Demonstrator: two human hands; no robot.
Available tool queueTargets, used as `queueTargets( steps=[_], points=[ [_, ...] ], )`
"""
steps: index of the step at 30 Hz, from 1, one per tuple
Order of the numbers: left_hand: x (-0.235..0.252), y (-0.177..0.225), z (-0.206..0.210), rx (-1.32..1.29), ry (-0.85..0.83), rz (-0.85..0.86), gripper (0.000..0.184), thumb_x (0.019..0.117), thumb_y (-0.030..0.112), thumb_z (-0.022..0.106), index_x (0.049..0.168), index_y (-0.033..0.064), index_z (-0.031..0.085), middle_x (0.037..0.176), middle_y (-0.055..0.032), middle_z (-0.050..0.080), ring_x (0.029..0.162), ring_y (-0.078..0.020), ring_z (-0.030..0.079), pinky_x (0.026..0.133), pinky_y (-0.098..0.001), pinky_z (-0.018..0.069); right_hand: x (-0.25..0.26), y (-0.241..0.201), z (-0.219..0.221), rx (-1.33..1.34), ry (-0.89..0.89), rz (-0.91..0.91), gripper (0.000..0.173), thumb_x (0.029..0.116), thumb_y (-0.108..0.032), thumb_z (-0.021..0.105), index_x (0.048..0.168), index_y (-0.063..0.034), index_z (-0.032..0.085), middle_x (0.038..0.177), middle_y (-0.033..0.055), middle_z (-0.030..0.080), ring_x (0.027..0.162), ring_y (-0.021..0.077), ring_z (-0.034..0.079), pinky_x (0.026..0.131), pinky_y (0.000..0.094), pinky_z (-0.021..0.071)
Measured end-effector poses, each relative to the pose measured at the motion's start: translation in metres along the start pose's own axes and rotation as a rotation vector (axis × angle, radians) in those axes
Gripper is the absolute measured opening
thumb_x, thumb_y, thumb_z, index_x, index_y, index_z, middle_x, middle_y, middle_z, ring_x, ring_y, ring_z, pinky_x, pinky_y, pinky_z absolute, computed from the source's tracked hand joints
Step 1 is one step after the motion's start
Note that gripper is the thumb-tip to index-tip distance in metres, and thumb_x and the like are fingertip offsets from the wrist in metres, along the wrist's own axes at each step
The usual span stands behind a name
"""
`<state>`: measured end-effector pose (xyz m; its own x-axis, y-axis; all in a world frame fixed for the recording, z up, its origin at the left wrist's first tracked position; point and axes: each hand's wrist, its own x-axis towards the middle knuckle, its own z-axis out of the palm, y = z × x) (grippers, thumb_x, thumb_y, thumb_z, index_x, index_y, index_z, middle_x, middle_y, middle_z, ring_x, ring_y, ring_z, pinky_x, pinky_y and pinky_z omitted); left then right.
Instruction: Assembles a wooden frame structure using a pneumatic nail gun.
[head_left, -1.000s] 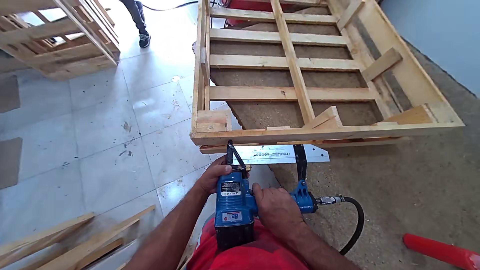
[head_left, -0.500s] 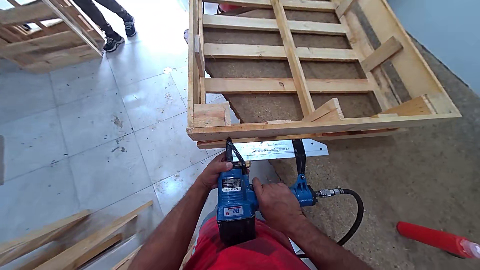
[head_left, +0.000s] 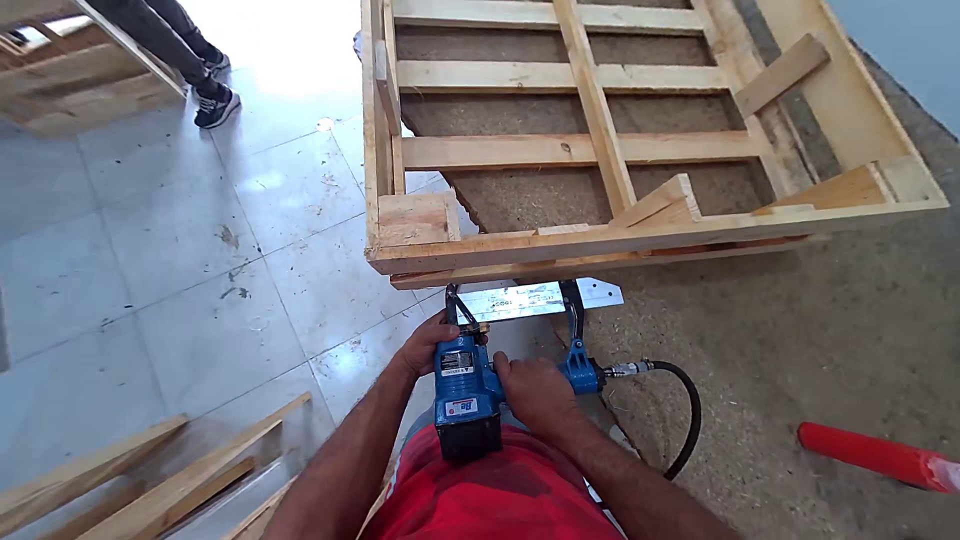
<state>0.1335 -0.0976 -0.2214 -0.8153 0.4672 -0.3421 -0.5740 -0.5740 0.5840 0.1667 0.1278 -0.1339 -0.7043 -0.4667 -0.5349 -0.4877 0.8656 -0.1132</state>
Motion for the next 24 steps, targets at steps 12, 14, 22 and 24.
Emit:
queueTargets(
  steps=[12, 14, 22, 24],
  points=[
    [0.017, 0.003, -0.008, -0.057, -0.088, -0.038, 0.067, 0.077, 0.028, 0.082, 0.134, 0.0079, 0.054, 0.113, -0.0217, 0.071, 0.1, -0.0323, 0.073, 0.087, -0.0496, 0.0606, 0.009, 0.005, 0.004, -0.046, 0.013, 0.025, 0.036, 0.0968, -0.009, 0.055, 0.133, -0.0089, 0.053, 0.091, 0.0117, 0.071, 0.088, 0.0307, 0.072, 0.08, 0.0472, 0.0563],
    [0.017, 0.005, -0.007, -0.037, -0.074, -0.068, 0.066, 0.0781, 0.026, 0.081, 0.135, 0.0071, 0.053, 0.113, -0.0228, 0.071, 0.1, -0.0332, 0.073, 0.087, -0.0503, 0.0608, 0.01, 0.004, 0.006, -0.04, 0.005, 0.036, 0.038, 0.0967, -0.009, 0.054, 0.134, -0.0088, 0.052, 0.093, 0.0123, 0.071, 0.089, 0.0313, 0.072, 0.081, 0.0479, 0.0559],
    [-0.039, 0.191, 0.092, 1.402, 0.039, -0.125, 0.031, 0.1031, 0.033, 0.059, 0.12, 0.0096, 0.071, 0.109, -0.0049, 0.075, 0.1, -0.0185, 0.073, 0.093, -0.0439, 0.061, 0.009, 0.002, 0.011, 0.009, 0.055, 0.064, 0.041, 0.0958, -0.008, 0.055, 0.137, -0.0101, 0.054, 0.093, 0.0121, 0.071, 0.09, 0.0316, 0.071, 0.082, 0.048, 0.0564],
    [-0.018, 0.246, 0.116, 1.358, 0.074, 0.265, 0.026, 0.1031, 0.025, 0.053, 0.102, 0.0081, 0.073, 0.093, -0.0026, 0.076, 0.086, -0.0166, 0.074, 0.083, -0.0433, 0.064, 0.01, 0.001, 0.015, 0.018, 0.112, 0.061, 0.037, 0.0946, -0.008, 0.058, 0.132, -0.0104, 0.057, 0.088, 0.0107, 0.071, 0.085, 0.0305, 0.072, 0.077, 0.0467, 0.0573]
  ],
)
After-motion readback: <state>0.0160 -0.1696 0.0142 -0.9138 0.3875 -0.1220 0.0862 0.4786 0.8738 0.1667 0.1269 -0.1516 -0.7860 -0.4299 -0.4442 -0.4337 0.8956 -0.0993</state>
